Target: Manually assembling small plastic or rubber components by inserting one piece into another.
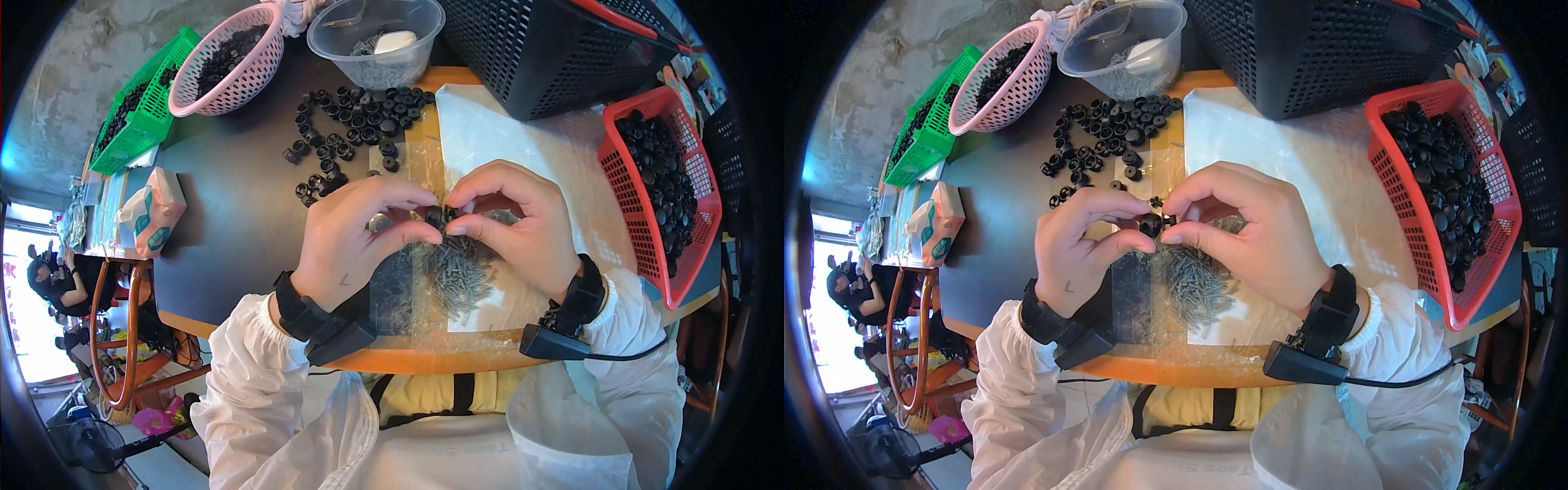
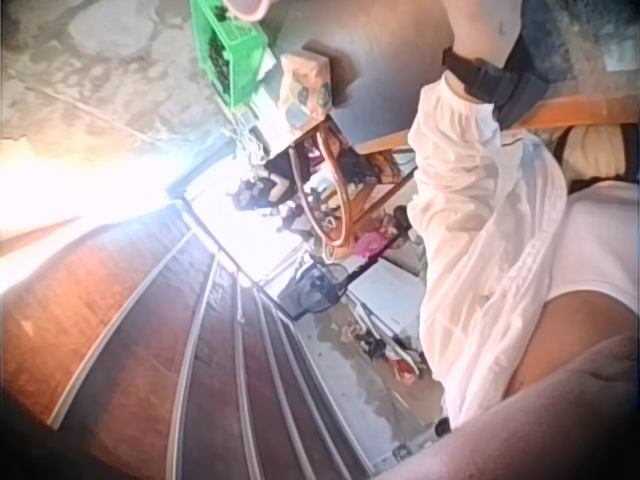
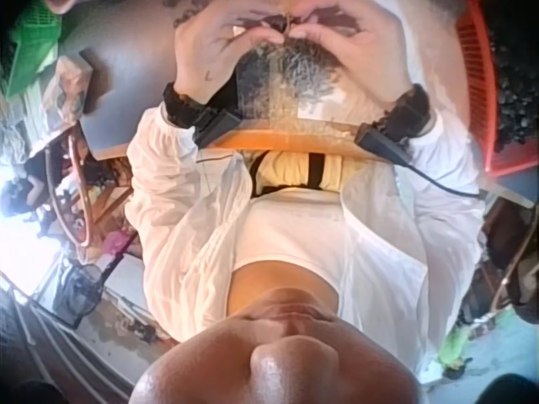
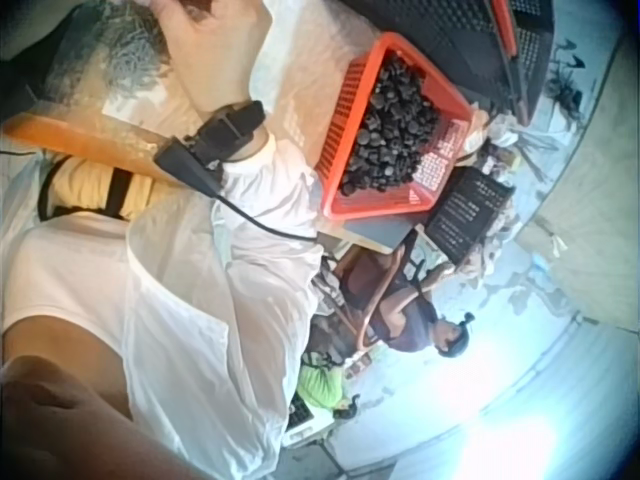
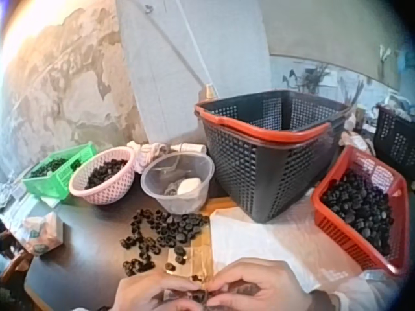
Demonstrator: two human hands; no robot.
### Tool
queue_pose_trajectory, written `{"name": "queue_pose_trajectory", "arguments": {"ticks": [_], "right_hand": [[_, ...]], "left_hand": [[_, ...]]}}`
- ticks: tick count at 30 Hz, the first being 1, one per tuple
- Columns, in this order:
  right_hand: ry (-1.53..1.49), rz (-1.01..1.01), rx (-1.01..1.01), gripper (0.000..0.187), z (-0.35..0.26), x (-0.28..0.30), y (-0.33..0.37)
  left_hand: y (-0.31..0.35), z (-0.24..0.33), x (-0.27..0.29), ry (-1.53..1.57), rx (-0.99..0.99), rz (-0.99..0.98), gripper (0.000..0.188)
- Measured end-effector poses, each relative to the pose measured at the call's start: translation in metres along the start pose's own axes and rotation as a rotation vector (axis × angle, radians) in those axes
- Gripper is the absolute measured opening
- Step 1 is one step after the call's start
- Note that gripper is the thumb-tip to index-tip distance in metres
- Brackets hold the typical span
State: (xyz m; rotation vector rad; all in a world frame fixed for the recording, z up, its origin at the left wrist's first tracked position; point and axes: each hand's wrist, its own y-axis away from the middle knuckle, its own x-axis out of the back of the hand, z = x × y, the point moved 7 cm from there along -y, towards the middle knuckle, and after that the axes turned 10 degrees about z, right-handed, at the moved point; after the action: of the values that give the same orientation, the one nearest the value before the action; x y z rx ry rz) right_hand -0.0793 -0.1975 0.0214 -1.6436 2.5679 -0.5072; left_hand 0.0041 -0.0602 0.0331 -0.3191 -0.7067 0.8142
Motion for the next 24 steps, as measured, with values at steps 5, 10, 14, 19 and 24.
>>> {"name": "queue_pose_trajectory", "arguments": {"ticks": [5,10,14,19,24], "right_hand": [[0.014,-0.007,0.019,0.02,-0.002,0.0,0.0],[0.022,0.001,0.032,0.02,-0.002,0.0,0.0],[-0.001,-0.01,0.003,0.02,-0.001,-0.001,0.001],[-0.128,0.023,-0.096,0.021,0.005,-0.001,0.001],[-0.061,-0.02,0.053,0.025,-0.006,-0.001,0.003]], "left_hand": [[0.0,-0.001,0.0,0.007,0.002,0.019,0.034],[0.0,0.0,0.001,0.037,-0.011,0.043,0.033],[0.0,0.001,0.0,0.006,-0.02,0.015,0.035],[0.002,0.003,-0.002,0.022,0.029,0.021,0.037],[0.003,0.002,-0.003,0.104,0.071,0.011,0.03]]}}
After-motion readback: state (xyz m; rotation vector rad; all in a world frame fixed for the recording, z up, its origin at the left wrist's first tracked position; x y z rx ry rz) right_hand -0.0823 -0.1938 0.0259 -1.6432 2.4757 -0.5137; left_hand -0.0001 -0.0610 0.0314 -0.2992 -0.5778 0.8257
